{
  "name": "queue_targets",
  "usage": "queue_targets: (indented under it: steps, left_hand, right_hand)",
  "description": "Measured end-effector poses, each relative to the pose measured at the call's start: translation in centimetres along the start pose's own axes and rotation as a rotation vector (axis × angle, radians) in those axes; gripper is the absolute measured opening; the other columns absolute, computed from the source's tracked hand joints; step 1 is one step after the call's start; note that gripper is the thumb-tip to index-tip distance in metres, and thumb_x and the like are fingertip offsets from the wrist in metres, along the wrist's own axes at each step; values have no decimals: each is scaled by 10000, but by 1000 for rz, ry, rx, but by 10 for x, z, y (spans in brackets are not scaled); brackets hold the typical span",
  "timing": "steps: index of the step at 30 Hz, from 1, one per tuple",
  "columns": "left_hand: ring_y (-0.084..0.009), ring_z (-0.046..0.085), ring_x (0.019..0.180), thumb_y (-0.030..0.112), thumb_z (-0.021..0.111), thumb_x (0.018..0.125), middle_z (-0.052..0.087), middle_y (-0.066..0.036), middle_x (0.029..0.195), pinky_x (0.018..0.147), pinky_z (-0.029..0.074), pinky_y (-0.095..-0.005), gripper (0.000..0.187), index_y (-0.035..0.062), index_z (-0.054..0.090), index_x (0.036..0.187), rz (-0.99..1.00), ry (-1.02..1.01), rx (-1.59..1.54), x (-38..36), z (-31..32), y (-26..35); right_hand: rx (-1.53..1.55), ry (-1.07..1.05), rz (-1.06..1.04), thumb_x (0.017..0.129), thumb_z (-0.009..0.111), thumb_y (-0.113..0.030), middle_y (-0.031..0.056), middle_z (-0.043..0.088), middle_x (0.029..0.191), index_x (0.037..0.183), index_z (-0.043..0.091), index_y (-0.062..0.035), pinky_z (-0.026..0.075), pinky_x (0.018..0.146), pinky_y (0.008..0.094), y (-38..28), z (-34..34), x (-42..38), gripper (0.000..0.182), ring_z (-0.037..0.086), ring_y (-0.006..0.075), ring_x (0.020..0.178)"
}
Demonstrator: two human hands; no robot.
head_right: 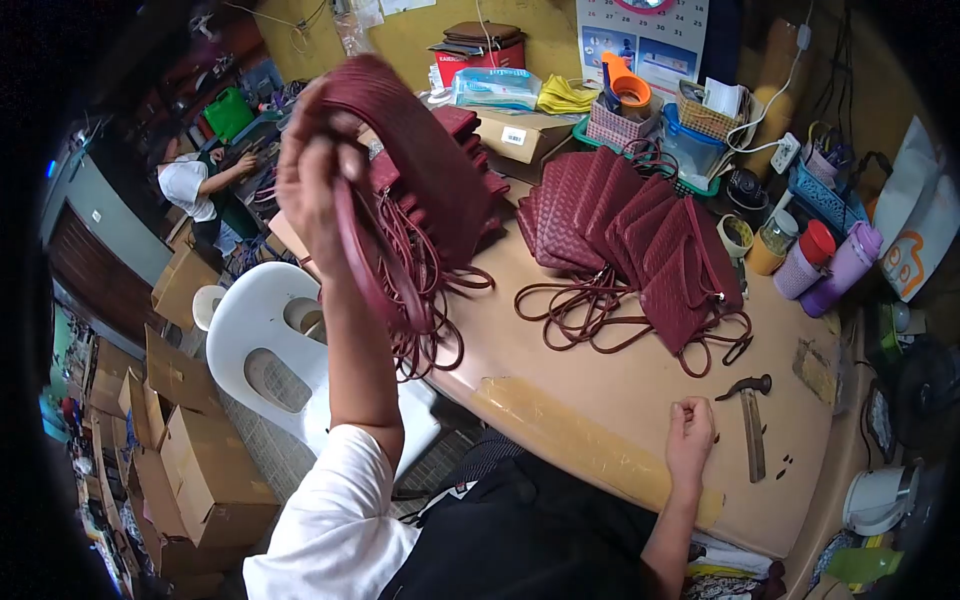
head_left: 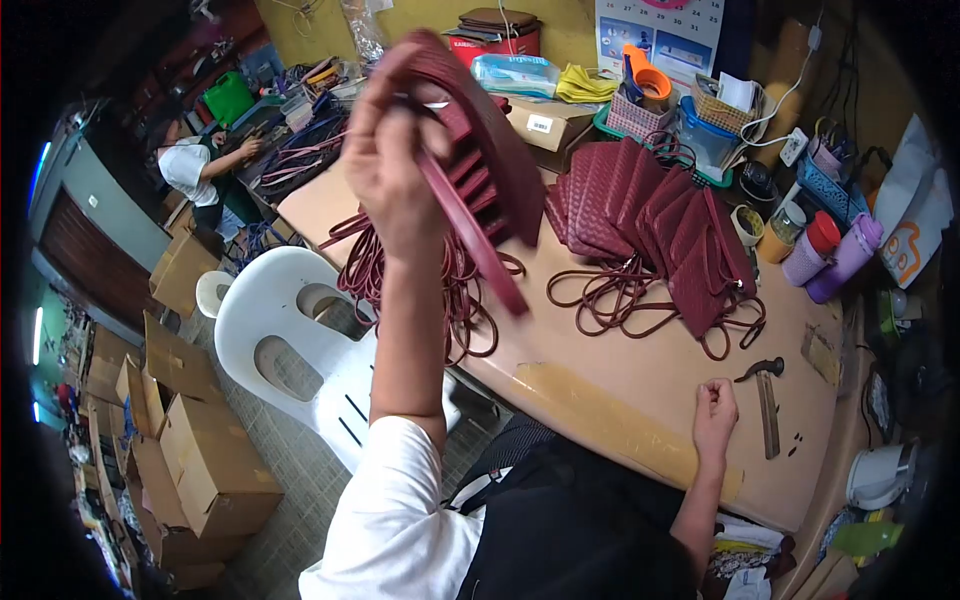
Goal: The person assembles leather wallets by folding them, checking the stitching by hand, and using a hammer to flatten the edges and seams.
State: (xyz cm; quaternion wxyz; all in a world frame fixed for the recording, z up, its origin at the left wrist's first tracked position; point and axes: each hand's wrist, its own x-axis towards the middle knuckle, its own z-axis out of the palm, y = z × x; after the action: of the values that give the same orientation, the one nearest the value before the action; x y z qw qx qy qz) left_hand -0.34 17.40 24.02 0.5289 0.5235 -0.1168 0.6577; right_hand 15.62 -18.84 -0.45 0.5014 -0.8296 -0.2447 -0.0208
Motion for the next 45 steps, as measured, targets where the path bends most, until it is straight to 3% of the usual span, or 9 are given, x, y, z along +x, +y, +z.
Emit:
queue_targets:
  steps: [6,9,20,23,29,36,40,43,45]
  left_hand:
    - [-85,572,635,27,445,944,668,-99,915,628,482,-251,311,-14,589,1216,-9,-17,944,7,-93,-111]
    - [-127,642,731,30,497,915,674,-127,1011,701,509,-270,364,-31,544,1270,-569,67,782,-39,-117,-145]
    - [-12,468,650,112,628,914,591,67,805,605,392,-156,306,18,637,1205,-538,128,205,-37,-52,-124]
    - [-125,654,832,88,599,916,678,-77,1019,762,538,-258,317,4,610,1222,-459,238,210,-10,-42,-115]
    - [-101,630,804,60,557,938,686,-96,980,739,521,-225,264,-16,631,1179,189,351,282,41,-35,-74]
    - [-243,694,866,130,494,980,656,-87,983,689,570,-324,312,-12,561,1250,-516,469,301,-12,-126,-149]
    - [-225,678,744,173,455,1001,631,-60,825,654,558,-339,401,83,450,1391,-811,277,124,-12,-118,-133]
    - [-168,623,740,270,581,945,677,-132,970,659,507,-302,621,180,298,1490,-890,-301,844,-4,-119,-97]
    - [-277,641,760,311,632,894,665,-201,947,730,508,-385,622,149,384,1442,-591,-363,1404,-8,-120,-83]
  right_hand:
    - [-279,-58,-116,817,619,-38,117,524,810,843,525,-14,417,760,389,-9,2,-2,101,533,276,778]
    - [-269,-61,-106,813,624,-43,114,523,809,842,527,-21,412,773,396,-10,0,-2,103,532,281,786]
    - [-260,-67,-120,817,623,-49,105,529,811,839,532,-27,409,787,389,-10,1,1,96,532,270,782]
    - [-272,-74,-126,820,624,-50,105,530,811,839,533,-27,411,781,389,-11,0,0,96,531,269,782]
    - [-270,-66,-118,821,632,-56,102,533,814,841,536,-29,415,769,389,-8,1,1,101,531,269,783]
    - [-270,-64,-118,813,642,-56,101,538,815,835,538,-29,418,771,391,-7,1,-1,110,539,271,794]
    - [-252,-71,-115,809,644,-51,108,537,814,828,541,-20,423,779,387,-10,0,0,109,539,281,808]
    - [-194,11,-89,821,642,-79,127,561,962,929,566,-29,406,864,408,-1,-16,-4,142,537,303,952]
    - [-436,152,-89,832,634,-102,133,545,1064,1006,567,-55,379,914,428,-11,-41,-4,192,508,318,1038]
